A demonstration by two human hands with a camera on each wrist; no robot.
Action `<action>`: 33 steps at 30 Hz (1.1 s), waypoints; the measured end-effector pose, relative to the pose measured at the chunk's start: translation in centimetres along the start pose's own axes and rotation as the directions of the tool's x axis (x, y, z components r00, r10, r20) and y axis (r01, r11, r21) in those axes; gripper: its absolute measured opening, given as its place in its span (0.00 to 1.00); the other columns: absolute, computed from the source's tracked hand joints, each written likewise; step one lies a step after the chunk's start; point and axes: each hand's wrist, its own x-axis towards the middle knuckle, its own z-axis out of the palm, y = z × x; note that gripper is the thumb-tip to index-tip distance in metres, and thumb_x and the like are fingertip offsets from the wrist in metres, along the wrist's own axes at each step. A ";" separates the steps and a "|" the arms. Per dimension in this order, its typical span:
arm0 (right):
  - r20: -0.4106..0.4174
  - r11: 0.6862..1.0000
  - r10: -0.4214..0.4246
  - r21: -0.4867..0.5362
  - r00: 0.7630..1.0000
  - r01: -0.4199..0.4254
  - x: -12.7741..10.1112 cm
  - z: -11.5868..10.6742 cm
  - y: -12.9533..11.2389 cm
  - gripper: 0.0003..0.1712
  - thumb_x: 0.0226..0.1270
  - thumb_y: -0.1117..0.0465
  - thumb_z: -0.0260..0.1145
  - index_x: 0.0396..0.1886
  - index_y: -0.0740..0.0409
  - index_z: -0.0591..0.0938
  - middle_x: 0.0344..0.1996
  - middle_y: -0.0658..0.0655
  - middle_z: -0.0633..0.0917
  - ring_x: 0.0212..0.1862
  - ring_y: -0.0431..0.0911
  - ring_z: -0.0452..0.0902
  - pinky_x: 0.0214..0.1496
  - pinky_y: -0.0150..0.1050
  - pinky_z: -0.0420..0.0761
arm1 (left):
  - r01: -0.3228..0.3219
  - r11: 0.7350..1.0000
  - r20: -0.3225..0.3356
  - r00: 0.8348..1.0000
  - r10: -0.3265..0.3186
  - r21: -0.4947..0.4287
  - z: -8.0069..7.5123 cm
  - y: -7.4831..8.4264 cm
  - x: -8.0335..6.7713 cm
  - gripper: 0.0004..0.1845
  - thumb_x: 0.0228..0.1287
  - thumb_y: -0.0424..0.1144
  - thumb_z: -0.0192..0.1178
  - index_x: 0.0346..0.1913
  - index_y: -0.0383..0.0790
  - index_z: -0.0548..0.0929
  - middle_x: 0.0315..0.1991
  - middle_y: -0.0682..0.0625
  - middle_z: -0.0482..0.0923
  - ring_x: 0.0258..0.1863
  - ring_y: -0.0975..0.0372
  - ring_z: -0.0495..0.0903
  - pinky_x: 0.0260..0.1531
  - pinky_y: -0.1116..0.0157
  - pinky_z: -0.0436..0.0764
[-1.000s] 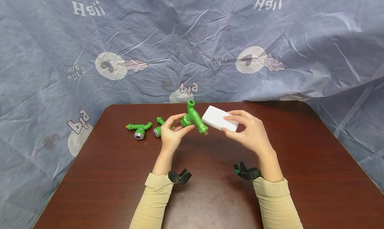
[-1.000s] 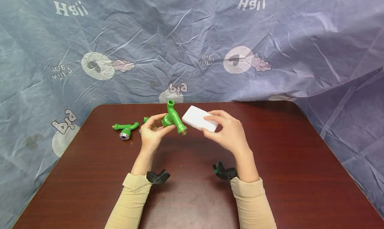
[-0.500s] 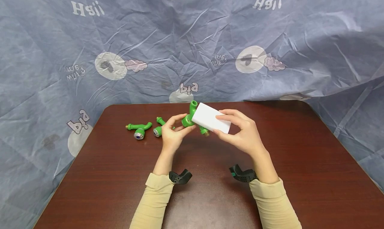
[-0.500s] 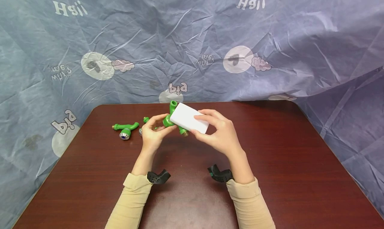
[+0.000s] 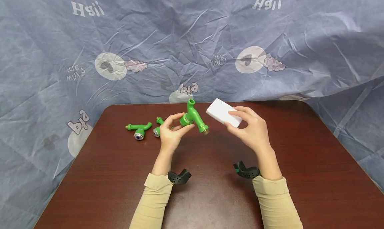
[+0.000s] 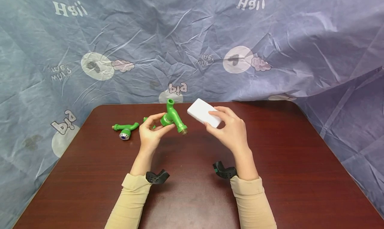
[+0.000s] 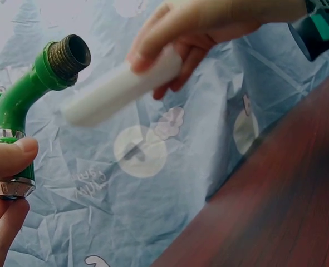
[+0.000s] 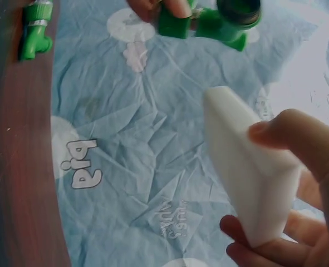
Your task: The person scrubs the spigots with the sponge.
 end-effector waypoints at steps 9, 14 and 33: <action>0.035 0.953 -0.124 0.282 0.992 0.110 0.4 -0.2 -2.8 0.22 0.36 0.70 0.79 0.37 0.60 0.86 0.43 0.60 0.83 0.45 0.52 0.78 0.49 0.25 0.71 | -0.011 1.000 0.022 1.000 0.011 0.003 0.0 -0.3 -0.1 0.24 0.39 0.19 0.72 0.46 0.21 0.79 0.44 0.33 0.79 0.40 0.50 0.80 0.37 0.57 0.83; 0.100 0.956 -0.143 0.270 0.985 0.112 0.6 -0.6 -3.6 0.19 0.38 0.71 0.77 0.36 0.62 0.86 0.41 0.60 0.83 0.43 0.52 0.79 0.48 0.26 0.71 | -0.022 1.000 0.011 1.000 0.022 0.005 0.0 -0.3 0.0 0.24 0.39 0.18 0.71 0.46 0.21 0.79 0.44 0.33 0.79 0.41 0.55 0.79 0.38 0.52 0.82; 0.092 0.976 -0.069 0.210 0.993 0.049 0.2 -0.2 -1.6 0.19 0.41 0.65 0.77 0.39 0.53 0.87 0.44 0.52 0.83 0.46 0.46 0.78 0.47 0.26 0.70 | 0.024 1.000 -0.008 1.000 -0.024 -0.010 -0.1 -0.1 -0.1 0.25 0.40 0.18 0.71 0.47 0.23 0.80 0.43 0.35 0.79 0.31 0.63 0.81 0.31 0.66 0.82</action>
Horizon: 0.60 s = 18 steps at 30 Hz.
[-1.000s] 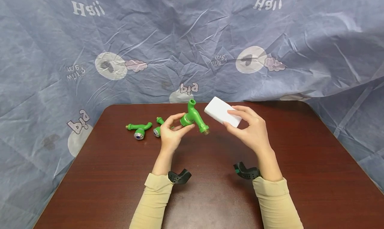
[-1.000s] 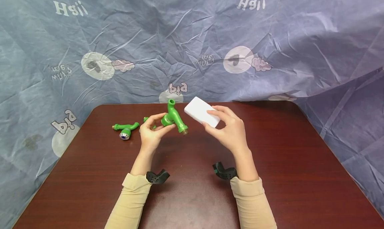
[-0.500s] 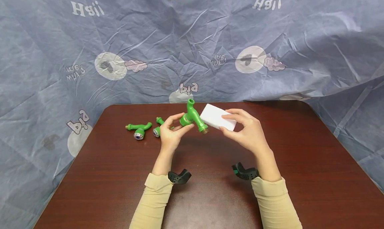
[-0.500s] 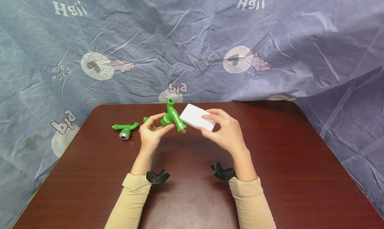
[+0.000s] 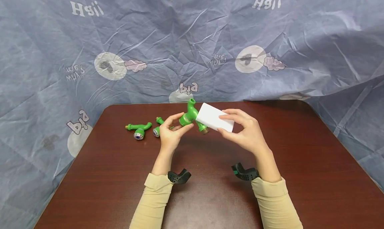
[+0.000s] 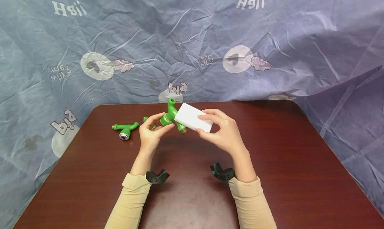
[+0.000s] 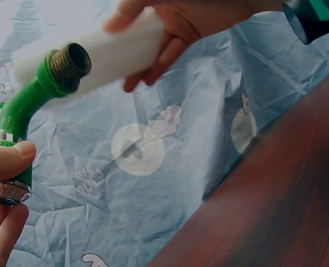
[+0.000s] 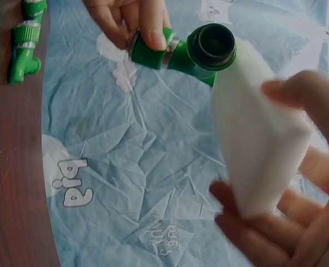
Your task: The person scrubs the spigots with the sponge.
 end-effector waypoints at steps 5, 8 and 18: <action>-0.082 0.995 0.045 -0.086 0.996 -0.052 -0.1 -0.1 0.4 0.18 0.41 0.64 0.77 0.38 0.54 0.87 0.44 0.52 0.83 0.45 0.46 0.79 0.43 0.24 0.70 | 0.002 1.000 -0.004 1.000 -0.002 0.009 0.0 0.1 0.0 0.25 0.40 0.18 0.71 0.47 0.22 0.80 0.42 0.34 0.79 0.31 0.62 0.81 0.32 0.64 0.82; -0.090 1.000 0.011 -0.025 0.996 -0.014 -0.1 -0.1 0.3 0.19 0.40 0.67 0.76 0.39 0.55 0.87 0.45 0.53 0.83 0.46 0.46 0.78 0.45 0.24 0.70 | 0.001 0.999 0.003 1.000 -0.001 0.032 -0.1 0.1 0.0 0.24 0.40 0.19 0.71 0.47 0.23 0.80 0.42 0.34 0.80 0.30 0.58 0.81 0.32 0.63 0.82; -0.061 0.997 0.017 -0.071 0.998 -0.021 0.0 -0.1 0.3 0.19 0.41 0.64 0.76 0.38 0.54 0.87 0.44 0.52 0.83 0.46 0.46 0.79 0.45 0.24 0.69 | -0.031 0.999 0.012 0.999 0.032 -0.044 -0.1 -0.2 0.0 0.25 0.39 0.15 0.69 0.47 0.19 0.78 0.39 0.39 0.80 0.32 0.64 0.82 0.35 0.64 0.82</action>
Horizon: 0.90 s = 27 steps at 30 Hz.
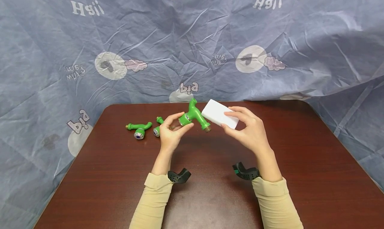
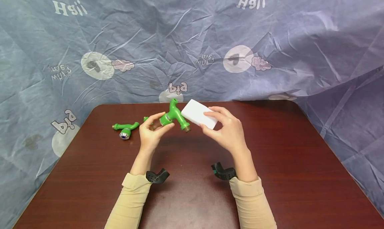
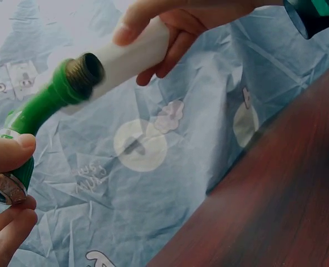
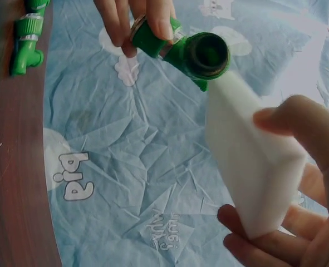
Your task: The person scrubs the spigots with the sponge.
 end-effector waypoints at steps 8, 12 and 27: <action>0.030 0.999 -0.039 0.021 0.999 0.038 -0.1 0.2 0.2 0.19 0.41 0.63 0.76 0.39 0.53 0.87 0.45 0.52 0.83 0.46 0.47 0.78 0.46 0.26 0.70 | -0.019 1.000 0.005 1.000 0.019 0.020 0.1 -0.1 0.0 0.25 0.38 0.16 0.70 0.47 0.20 0.79 0.37 0.34 0.79 0.30 0.63 0.81 0.34 0.66 0.82; 0.001 0.998 -0.010 -0.068 1.000 0.010 -0.1 0.2 0.3 0.18 0.42 0.60 0.76 0.38 0.53 0.87 0.45 0.51 0.83 0.46 0.45 0.79 0.42 0.26 0.70 | 0.004 1.000 -0.011 1.000 -0.004 0.017 0.2 -0.1 0.0 0.26 0.39 0.17 0.70 0.47 0.20 0.78 0.37 0.29 0.79 0.30 0.61 0.81 0.35 0.65 0.82; -0.017 0.995 -0.025 -0.101 1.000 0.024 -0.2 0.5 0.4 0.19 0.41 0.58 0.77 0.38 0.53 0.87 0.45 0.52 0.83 0.44 0.46 0.79 0.38 0.29 0.71 | -0.028 0.998 0.004 1.000 0.028 0.057 0.1 0.3 -0.1 0.23 0.41 0.19 0.71 0.46 0.23 0.79 0.38 0.33 0.80 0.31 0.62 0.79 0.33 0.63 0.82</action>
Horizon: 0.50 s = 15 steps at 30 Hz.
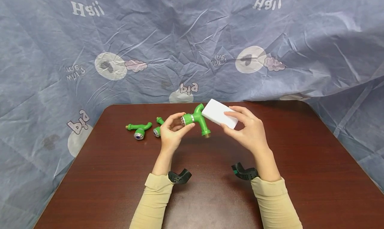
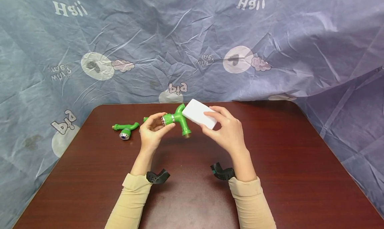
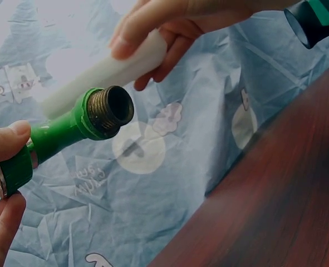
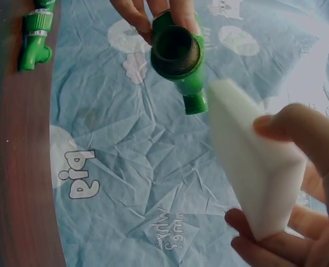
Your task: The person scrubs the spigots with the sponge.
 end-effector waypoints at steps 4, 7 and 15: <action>0.029 0.999 -0.022 0.025 0.999 0.022 0.0 0.1 -0.1 0.19 0.41 0.59 0.76 0.39 0.53 0.87 0.46 0.52 0.82 0.46 0.47 0.79 0.41 0.30 0.72 | -0.001 1.000 0.001 1.000 0.001 -0.002 0.0 0.1 0.0 0.23 0.42 0.19 0.70 0.47 0.23 0.79 0.39 0.35 0.80 0.31 0.62 0.79 0.33 0.64 0.81; 0.027 0.999 -0.031 -0.014 0.999 0.031 0.1 0.3 -0.2 0.19 0.42 0.58 0.76 0.39 0.54 0.87 0.45 0.52 0.82 0.44 0.47 0.80 0.37 0.35 0.74 | 0.003 1.000 -0.002 1.000 -0.003 -0.004 0.0 0.2 0.0 0.23 0.42 0.19 0.70 0.47 0.23 0.79 0.41 0.35 0.80 0.32 0.62 0.79 0.33 0.66 0.81; 0.032 0.999 -0.047 0.013 0.998 0.047 -0.1 0.8 -0.2 0.19 0.43 0.58 0.76 0.40 0.53 0.87 0.46 0.52 0.82 0.45 0.47 0.79 0.38 0.37 0.74 | -0.009 1.000 0.006 1.000 0.010 -0.005 0.1 0.2 0.0 0.24 0.42 0.18 0.70 0.48 0.22 0.79 0.42 0.34 0.80 0.33 0.63 0.79 0.33 0.69 0.80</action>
